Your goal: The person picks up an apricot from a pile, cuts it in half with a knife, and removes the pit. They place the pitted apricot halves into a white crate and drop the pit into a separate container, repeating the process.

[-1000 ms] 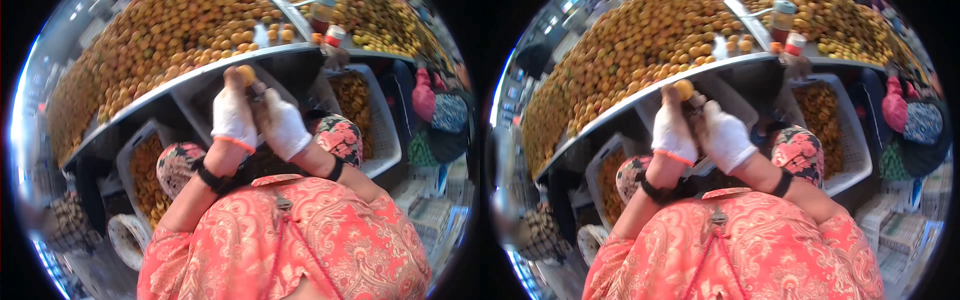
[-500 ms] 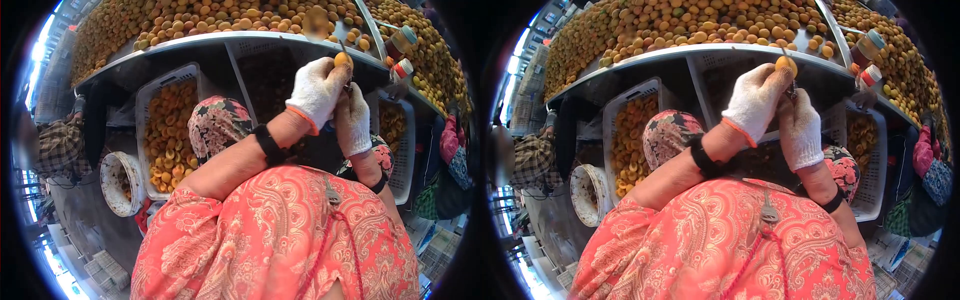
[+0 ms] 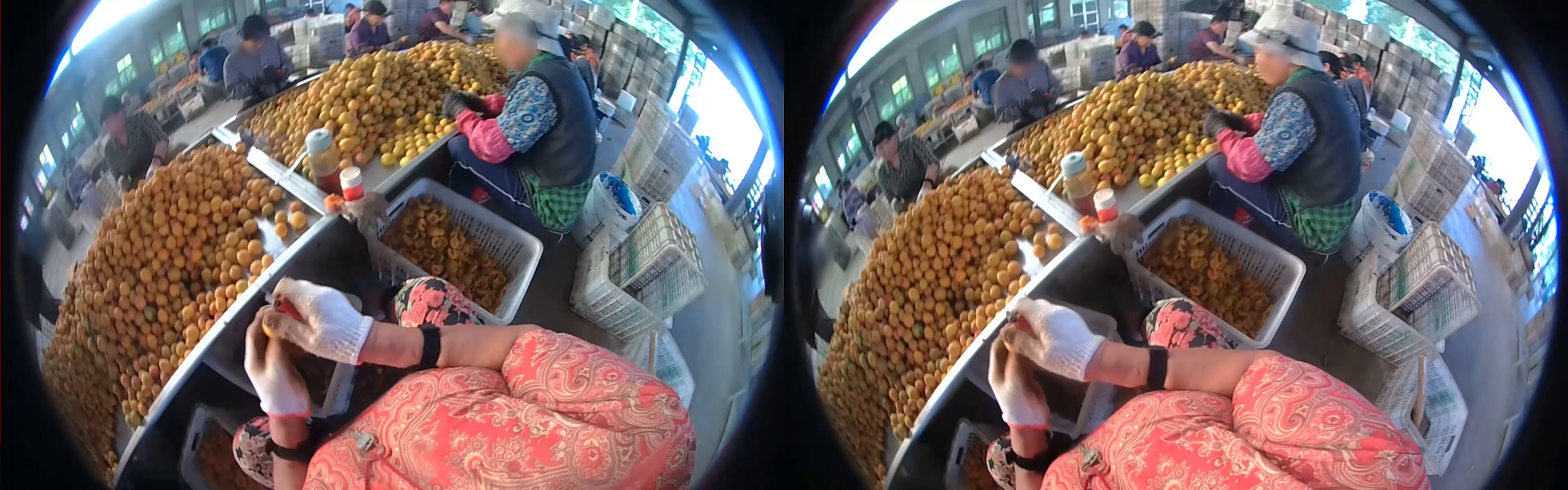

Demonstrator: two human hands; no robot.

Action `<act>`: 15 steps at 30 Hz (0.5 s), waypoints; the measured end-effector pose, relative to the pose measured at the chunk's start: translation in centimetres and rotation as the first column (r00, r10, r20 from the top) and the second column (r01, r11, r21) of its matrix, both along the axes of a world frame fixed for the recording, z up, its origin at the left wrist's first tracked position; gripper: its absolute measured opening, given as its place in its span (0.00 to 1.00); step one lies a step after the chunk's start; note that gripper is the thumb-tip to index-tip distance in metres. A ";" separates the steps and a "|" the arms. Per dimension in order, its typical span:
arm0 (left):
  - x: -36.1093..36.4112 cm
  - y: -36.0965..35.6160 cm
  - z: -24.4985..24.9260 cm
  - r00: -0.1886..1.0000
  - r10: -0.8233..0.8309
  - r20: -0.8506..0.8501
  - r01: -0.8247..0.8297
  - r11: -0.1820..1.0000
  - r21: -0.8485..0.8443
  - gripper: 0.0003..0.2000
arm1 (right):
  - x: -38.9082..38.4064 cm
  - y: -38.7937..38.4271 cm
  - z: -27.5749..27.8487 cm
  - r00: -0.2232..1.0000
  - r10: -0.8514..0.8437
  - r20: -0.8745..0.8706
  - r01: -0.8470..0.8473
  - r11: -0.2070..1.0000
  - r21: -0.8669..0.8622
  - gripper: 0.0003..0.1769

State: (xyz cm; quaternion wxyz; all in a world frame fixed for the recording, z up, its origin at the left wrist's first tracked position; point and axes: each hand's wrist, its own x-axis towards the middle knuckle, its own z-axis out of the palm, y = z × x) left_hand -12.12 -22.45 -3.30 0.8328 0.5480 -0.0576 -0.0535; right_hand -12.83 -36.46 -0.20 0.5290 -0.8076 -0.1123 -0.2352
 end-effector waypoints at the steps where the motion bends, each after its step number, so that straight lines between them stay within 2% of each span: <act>1: -0.5 -0.6 -0.5 0.991 -0.032 0.130 0.036 0.999 -0.023 0.20 | 0.2 0.4 0.1 0.998 -0.015 0.053 0.014 1.000 0.015 0.15; 3: -1.2 -0.6 0.2 0.972 -0.037 0.231 0.018 0.996 0.086 0.23 | -0.2 0.3 1.0 0.999 0.021 -0.048 -0.021 1.000 0.002 0.15; 5: -1.6 -0.8 0.8 0.967 -0.085 0.242 0.049 0.987 0.152 0.24 | -0.1 0.3 0.9 0.991 0.055 -0.119 -0.047 0.996 0.069 0.14; 8: -2.6 -2.0 2.1 0.997 -0.037 0.062 0.043 0.995 -0.095 0.23 | 0.2 0.6 0.2 0.992 0.042 -0.118 -0.033 0.996 0.080 0.13; 9: -2.8 -2.2 2.4 0.998 -0.034 0.058 0.039 0.995 -0.089 0.23 | 0.2 0.7 0.2 0.993 0.015 -0.115 -0.008 0.998 0.062 0.12; 11: -2.9 -2.3 2.5 0.986 -0.096 -0.139 0.060 0.968 -0.242 0.21 | 0.3 0.9 -0.4 0.993 -0.001 -0.118 0.007 0.999 0.051 0.11; 13: -2.7 -2.4 2.3 0.978 -0.043 -0.205 -0.013 0.964 -0.265 0.17 | 0.7 0.9 -0.9 0.999 -0.003 -0.038 0.004 0.999 0.046 0.09; 15: -2.0 -1.9 2.0 0.929 -0.132 -0.347 0.024 0.954 -0.300 0.15 | 0.6 0.9 -0.8 1.000 -0.013 -0.004 0.013 0.998 0.061 0.08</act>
